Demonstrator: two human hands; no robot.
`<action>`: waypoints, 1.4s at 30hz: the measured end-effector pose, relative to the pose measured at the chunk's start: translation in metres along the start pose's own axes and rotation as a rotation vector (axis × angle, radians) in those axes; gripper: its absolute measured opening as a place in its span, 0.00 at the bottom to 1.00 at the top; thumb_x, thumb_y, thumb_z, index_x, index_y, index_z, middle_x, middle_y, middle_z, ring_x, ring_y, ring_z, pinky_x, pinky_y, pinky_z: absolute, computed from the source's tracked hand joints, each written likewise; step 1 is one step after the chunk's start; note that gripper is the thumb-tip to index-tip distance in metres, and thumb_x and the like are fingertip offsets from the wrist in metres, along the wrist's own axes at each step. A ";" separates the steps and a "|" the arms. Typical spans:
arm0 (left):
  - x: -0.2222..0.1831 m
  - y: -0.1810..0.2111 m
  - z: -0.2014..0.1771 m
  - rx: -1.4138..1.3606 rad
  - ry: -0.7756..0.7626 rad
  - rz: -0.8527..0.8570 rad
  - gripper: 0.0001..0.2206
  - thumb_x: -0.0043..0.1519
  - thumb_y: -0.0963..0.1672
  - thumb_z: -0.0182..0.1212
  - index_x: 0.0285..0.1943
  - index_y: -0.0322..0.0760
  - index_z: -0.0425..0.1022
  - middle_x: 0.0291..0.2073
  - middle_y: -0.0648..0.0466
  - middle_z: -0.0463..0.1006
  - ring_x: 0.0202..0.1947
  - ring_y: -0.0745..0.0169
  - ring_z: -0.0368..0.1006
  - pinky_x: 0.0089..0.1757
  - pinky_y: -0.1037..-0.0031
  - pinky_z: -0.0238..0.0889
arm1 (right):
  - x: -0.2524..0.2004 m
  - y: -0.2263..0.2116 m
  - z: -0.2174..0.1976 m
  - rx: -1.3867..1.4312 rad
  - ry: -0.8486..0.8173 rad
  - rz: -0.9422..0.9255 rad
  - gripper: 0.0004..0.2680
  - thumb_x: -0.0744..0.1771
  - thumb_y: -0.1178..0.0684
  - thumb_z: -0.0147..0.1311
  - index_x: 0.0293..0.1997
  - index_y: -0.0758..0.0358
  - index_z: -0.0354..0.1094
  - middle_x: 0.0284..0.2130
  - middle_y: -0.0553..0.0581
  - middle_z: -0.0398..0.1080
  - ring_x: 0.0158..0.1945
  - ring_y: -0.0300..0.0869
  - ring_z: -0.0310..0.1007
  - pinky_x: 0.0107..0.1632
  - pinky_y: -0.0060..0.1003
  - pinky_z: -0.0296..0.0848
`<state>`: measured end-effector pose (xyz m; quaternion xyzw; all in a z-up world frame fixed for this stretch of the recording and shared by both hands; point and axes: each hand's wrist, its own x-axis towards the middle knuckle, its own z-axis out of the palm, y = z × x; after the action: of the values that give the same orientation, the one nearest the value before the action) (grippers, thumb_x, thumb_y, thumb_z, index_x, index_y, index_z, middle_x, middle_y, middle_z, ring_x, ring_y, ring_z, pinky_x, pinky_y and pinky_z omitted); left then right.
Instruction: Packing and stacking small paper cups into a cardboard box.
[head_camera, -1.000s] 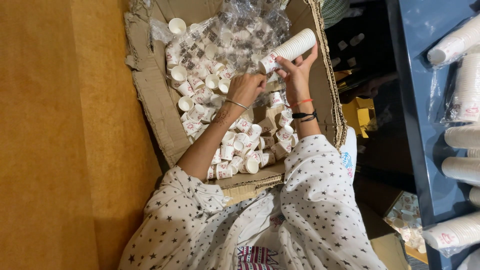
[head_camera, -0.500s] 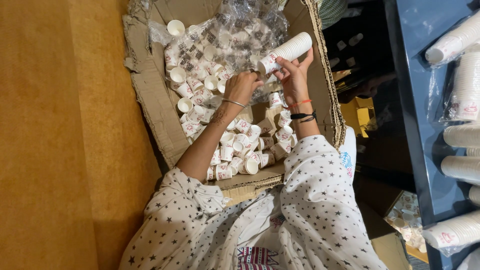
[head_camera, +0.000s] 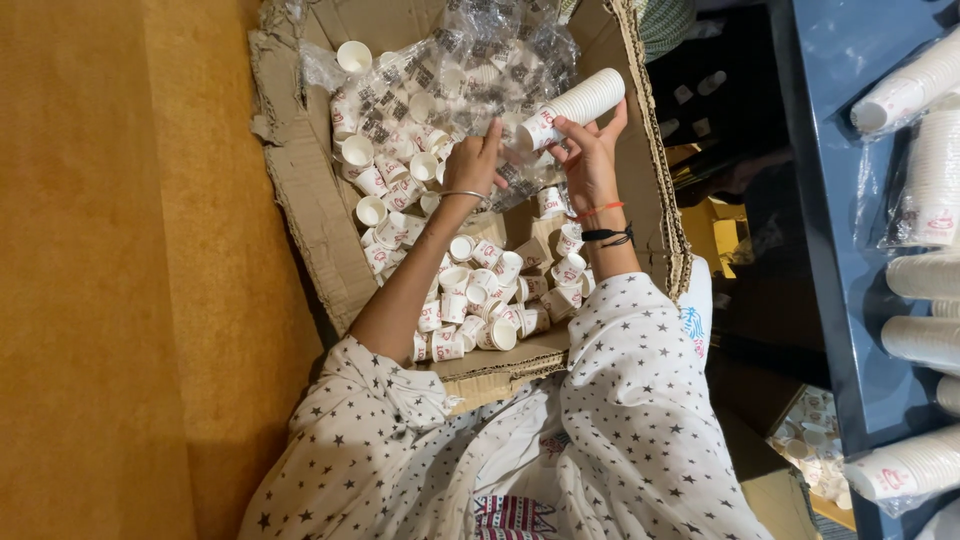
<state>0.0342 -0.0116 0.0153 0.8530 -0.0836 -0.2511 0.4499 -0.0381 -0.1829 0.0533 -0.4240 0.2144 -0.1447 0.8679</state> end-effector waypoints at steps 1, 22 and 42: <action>0.003 -0.008 0.003 0.000 0.001 0.001 0.30 0.73 0.57 0.37 0.26 0.43 0.78 0.12 0.50 0.76 0.19 0.65 0.80 0.24 0.75 0.61 | -0.001 0.001 0.000 0.000 -0.001 0.000 0.44 0.63 0.66 0.61 0.76 0.43 0.17 0.57 0.65 0.67 0.51 0.47 0.76 0.42 0.40 0.79; -0.018 0.019 -0.010 0.130 0.626 0.673 0.29 0.59 0.34 0.65 0.70 0.49 0.74 0.65 0.62 0.74 0.45 0.70 0.80 0.44 0.80 0.74 | -0.018 -0.001 0.014 -0.102 0.026 -0.494 0.47 0.61 0.71 0.67 0.77 0.48 0.21 0.67 0.59 0.54 0.53 0.43 0.70 0.51 0.39 0.78; -0.052 0.067 -0.036 -0.142 0.073 0.403 0.34 0.50 0.34 0.60 0.71 0.42 0.68 0.70 0.51 0.70 0.38 0.55 0.81 0.40 0.74 0.75 | -0.031 0.003 0.026 -0.724 0.117 -0.974 0.46 0.62 0.64 0.76 0.78 0.57 0.27 0.72 0.67 0.41 0.74 0.52 0.49 0.74 0.47 0.59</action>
<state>0.0130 -0.0052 0.1048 0.7935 -0.2183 -0.1304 0.5529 -0.0520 -0.1501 0.0726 -0.7329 0.0788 -0.4662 0.4892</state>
